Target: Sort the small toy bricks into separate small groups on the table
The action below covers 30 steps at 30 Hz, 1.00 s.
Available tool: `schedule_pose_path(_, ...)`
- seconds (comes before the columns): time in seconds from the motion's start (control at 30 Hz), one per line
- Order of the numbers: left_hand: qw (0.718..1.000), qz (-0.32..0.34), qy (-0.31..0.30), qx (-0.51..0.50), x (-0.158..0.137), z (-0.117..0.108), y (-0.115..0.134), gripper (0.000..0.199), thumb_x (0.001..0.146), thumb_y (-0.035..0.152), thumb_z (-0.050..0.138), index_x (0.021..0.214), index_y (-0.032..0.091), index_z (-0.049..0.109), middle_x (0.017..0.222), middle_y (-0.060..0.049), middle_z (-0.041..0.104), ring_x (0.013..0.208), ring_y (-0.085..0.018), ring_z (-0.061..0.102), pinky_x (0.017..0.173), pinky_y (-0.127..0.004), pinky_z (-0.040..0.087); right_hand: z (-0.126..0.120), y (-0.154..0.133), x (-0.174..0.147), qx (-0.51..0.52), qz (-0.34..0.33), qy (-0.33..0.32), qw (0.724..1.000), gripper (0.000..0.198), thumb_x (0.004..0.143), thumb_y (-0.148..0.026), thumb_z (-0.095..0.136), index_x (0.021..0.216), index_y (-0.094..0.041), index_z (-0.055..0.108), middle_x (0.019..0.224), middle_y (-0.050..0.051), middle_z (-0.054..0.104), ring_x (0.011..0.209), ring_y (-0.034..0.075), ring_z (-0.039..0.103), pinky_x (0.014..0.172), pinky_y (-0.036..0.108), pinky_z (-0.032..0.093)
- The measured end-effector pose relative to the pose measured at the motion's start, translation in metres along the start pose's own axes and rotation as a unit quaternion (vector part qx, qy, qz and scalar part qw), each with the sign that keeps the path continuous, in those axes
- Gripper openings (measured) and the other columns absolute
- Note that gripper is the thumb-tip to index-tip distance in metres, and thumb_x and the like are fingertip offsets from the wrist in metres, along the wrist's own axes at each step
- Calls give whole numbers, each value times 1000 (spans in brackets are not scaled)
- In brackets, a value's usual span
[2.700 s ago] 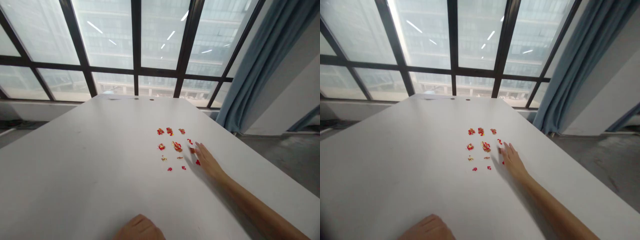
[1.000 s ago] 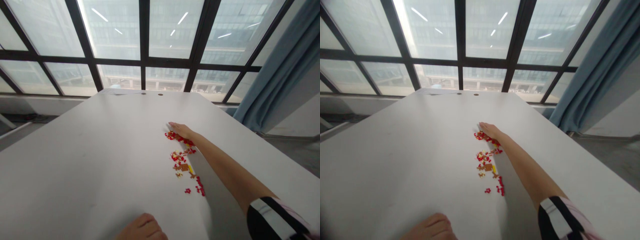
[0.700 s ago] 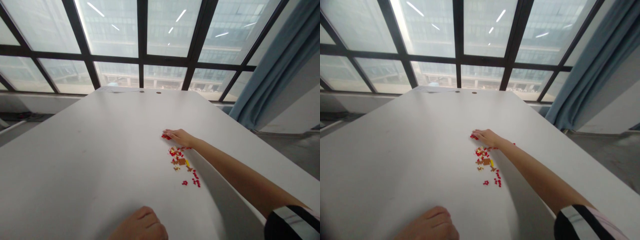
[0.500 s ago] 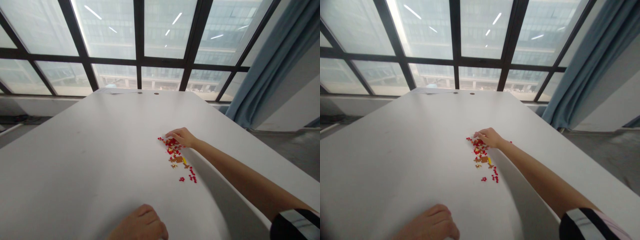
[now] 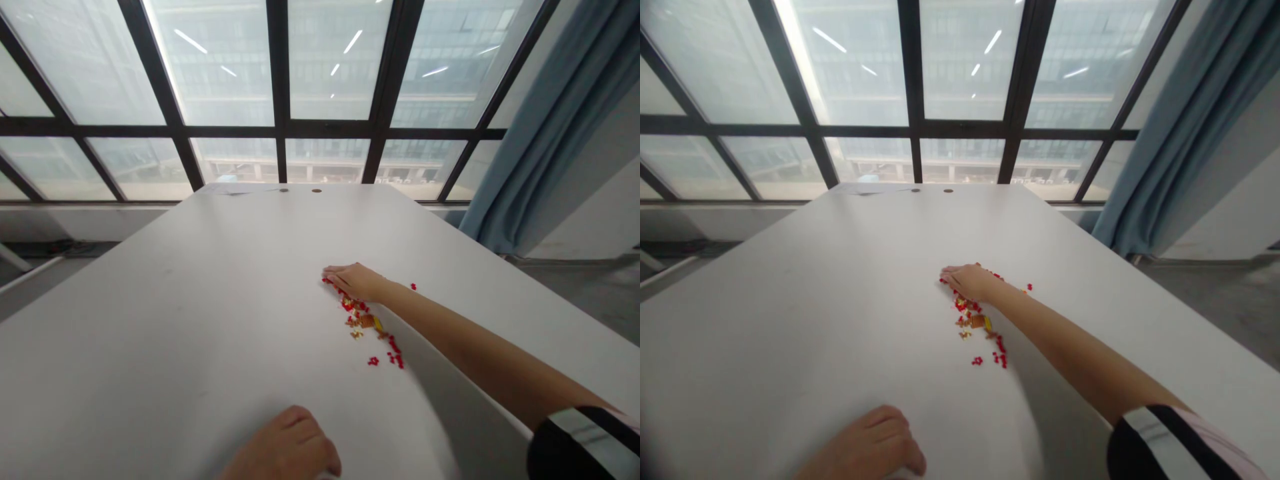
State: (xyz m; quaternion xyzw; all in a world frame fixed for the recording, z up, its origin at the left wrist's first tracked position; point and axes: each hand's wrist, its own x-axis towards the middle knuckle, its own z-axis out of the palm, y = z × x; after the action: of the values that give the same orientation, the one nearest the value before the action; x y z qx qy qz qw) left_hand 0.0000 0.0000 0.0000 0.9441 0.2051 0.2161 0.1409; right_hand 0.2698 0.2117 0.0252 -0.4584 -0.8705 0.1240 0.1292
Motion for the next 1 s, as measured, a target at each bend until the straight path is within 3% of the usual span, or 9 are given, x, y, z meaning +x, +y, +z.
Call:
schedule_pose_path(0.1,999,43,-8,1,2,-9,6,14,94,24,72,84,20,63,93,3,72,83,-10,63,85,-23,48,-10,-6,-30,7,-18,-8,1000,50,100,-55,36,111,-30,78,128,-1,73,117,22,69,108,39,49)
schedule_pose_path(0.2,998,69,2,1,5,-18,11,16,98,22,66,82,20,64,94,1,71,82,-11,62,85,-25,48,-20,-1,-55,12,10,40,999,54,100,-56,33,114,-30,78,130,-1,72,122,23,66,111,39,47)
schedule_pose_path(0.4,998,68,-3,-10,7,-20,16,11,95,21,69,85,21,64,96,1,71,85,-12,62,87,-26,46,-27,48,-98,-7,221,197,955,63,106,-51,17,134,-24,66,143,12,62,136,30,54,116,55,39)
schedule_pose_path(0.47,997,72,14,-19,8,-19,17,12,91,21,74,86,21,63,97,2,72,85,-12,61,86,-26,45,-21,62,-103,-11,267,194,944,44,103,-49,45,134,-21,61,139,13,61,125,28,60,108,55,46)
schedule_pose_path(0.57,996,79,32,-29,10,-18,18,19,86,21,80,87,20,61,98,4,72,84,-12,60,84,-26,44,-7,71,-89,-24,284,174,942,37,99,-42,58,131,-23,61,141,12,58,120,25,60,102,51,51)
schedule_pose_path(0.67,995,85,37,-26,10,-15,17,19,86,20,80,87,20,61,96,4,71,83,-12,59,83,-25,43,5,69,-55,-32,258,157,953,41,97,-39,62,133,-21,59,140,12,58,121,27,60,101,52,52)
schedule_pose_path(0.83,995,92,49,-7,8,-12,9,15,94,27,72,86,21,60,92,4,71,79,-11,58,83,-26,42,12,52,-3,-32,211,138,967,38,97,-39,62,130,-20,60,136,11,60,116,25,62,97,49,54)
schedule_pose_path(1.0,991,109,71,-1,8,-17,9,22,104,31,57,85,20,59,89,2,71,77,-12,58,81,-27,43,22,24,8,-8,142,98,985,38,97,-39,62,131,-21,61,139,11,59,121,26,60,101,51,52)
